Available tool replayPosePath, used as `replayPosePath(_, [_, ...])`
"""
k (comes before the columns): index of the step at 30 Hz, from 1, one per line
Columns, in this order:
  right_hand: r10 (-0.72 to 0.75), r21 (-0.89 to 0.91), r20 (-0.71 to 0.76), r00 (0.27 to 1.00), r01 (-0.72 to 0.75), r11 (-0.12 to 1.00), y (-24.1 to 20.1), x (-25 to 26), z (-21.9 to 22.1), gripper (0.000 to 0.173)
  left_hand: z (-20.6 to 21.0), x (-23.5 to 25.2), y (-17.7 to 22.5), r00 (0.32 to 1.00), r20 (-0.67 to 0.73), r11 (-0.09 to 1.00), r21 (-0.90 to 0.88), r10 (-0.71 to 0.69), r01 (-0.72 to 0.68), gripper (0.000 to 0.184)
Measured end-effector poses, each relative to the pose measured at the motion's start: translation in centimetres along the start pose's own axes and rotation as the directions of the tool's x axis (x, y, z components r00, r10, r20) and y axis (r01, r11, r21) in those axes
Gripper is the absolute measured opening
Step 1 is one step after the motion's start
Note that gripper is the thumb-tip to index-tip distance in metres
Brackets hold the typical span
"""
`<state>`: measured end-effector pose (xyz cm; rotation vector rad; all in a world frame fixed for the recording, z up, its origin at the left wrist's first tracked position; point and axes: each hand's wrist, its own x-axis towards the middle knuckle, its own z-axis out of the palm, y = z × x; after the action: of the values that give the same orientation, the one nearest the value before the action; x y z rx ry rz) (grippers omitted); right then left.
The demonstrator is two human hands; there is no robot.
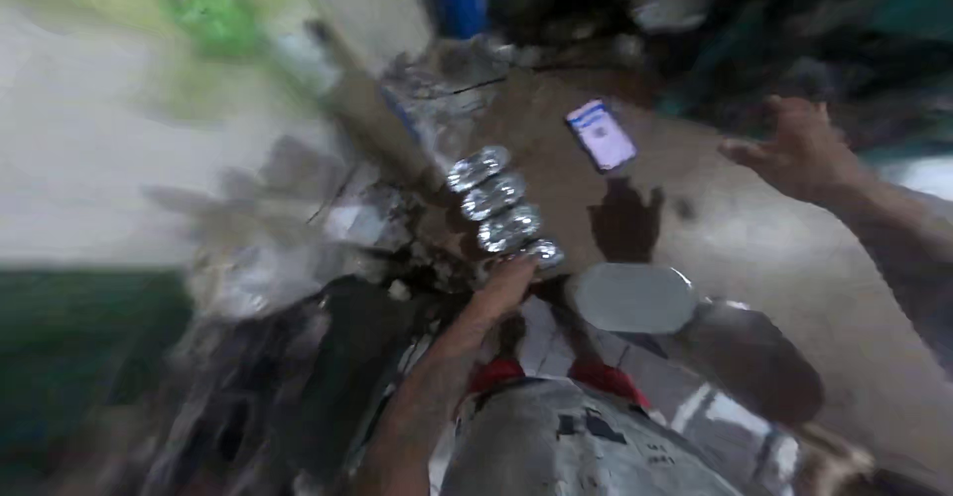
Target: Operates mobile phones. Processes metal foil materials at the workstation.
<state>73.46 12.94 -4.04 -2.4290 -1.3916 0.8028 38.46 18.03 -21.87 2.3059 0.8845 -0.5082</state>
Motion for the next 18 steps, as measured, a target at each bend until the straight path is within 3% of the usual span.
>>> replayPosePath(1, [-0.045,0.071,-0.164,0.985,0.057,0.996,7.1,-1.7,0.9,0.070,0.4,0.3,-0.3,1.000,0.006,1.000,0.027,0.015,-0.015,0.041])
replayPosePath(3, [0.160,0.283,-0.328,0.931,-0.065,0.957,14.7,-10.1,1.7,0.071,0.4,0.0,-0.5,0.999,0.050,0.999,0.033,0.019,-0.021,0.050])
replayPosePath(5, [0.447,0.479,-0.453,0.772,-0.211,0.852,15.4,-19.8,3.6,0.064,0.4,-0.2,-0.5,0.997,0.072,0.999,0.050,0.001,-0.004,0.051])
replayPosePath(6, [0.523,0.531,-0.508,0.685,-0.229,0.816,13.9,-23.5,5.0,0.059,0.6,-0.2,-0.7,0.998,0.065,0.998,0.065,0.001,-0.005,0.047])
replayPosePath(7, [0.532,0.520,-0.594,0.604,-0.216,0.826,12.1,-26.1,6.5,0.052,0.7,-0.2,-0.8,0.998,0.059,0.997,0.075,0.003,-0.008,0.046])
replayPosePath(8, [0.468,0.446,-0.678,0.568,-0.189,0.875,10.4,-27.7,8.0,0.045,0.9,-0.2,-0.8,0.999,0.052,0.996,0.086,0.010,-0.014,0.044])
replayPosePath(9, [0.334,0.320,-0.738,0.586,-0.131,0.938,9.3,-28.5,9.1,0.041,0.8,-0.2,-0.6,0.999,0.046,0.995,0.093,0.020,-0.024,0.046])
replayPosePath(10, [0.185,0.187,-0.738,0.649,-0.068,0.980,8.3,-28.6,9.8,0.039,0.6,-0.2,-0.3,0.998,0.046,0.995,0.095,0.033,-0.038,0.048])
replayPosePath(12, [-0.028,-0.022,-0.602,0.798,0.018,1.000,6.9,-27.2,10.6,0.043,-0.1,-0.6,0.4,0.996,0.081,0.993,0.116,0.025,-0.035,0.056])
replayPosePath(14, [-0.160,-0.154,-0.406,0.900,0.106,0.982,7.3,-24.8,11.8,0.060,-1.7,-1.9,2.0,0.998,0.063,0.992,0.125,-0.023,0.015,0.061])
replayPosePath(16, [-0.265,-0.239,-0.280,0.923,0.200,0.950,8.6,-23.1,13.6,0.067,-3.6,-4.2,3.5,0.996,-0.054,0.997,0.021,-0.076,0.078,0.054])
replayPosePath(18, [-0.325,-0.203,-0.261,0.909,0.278,0.939,9.5,-22.6,15.8,0.050,-5.0,-7.0,4.5,0.969,-0.231,0.987,-0.151,-0.082,0.048,0.057])
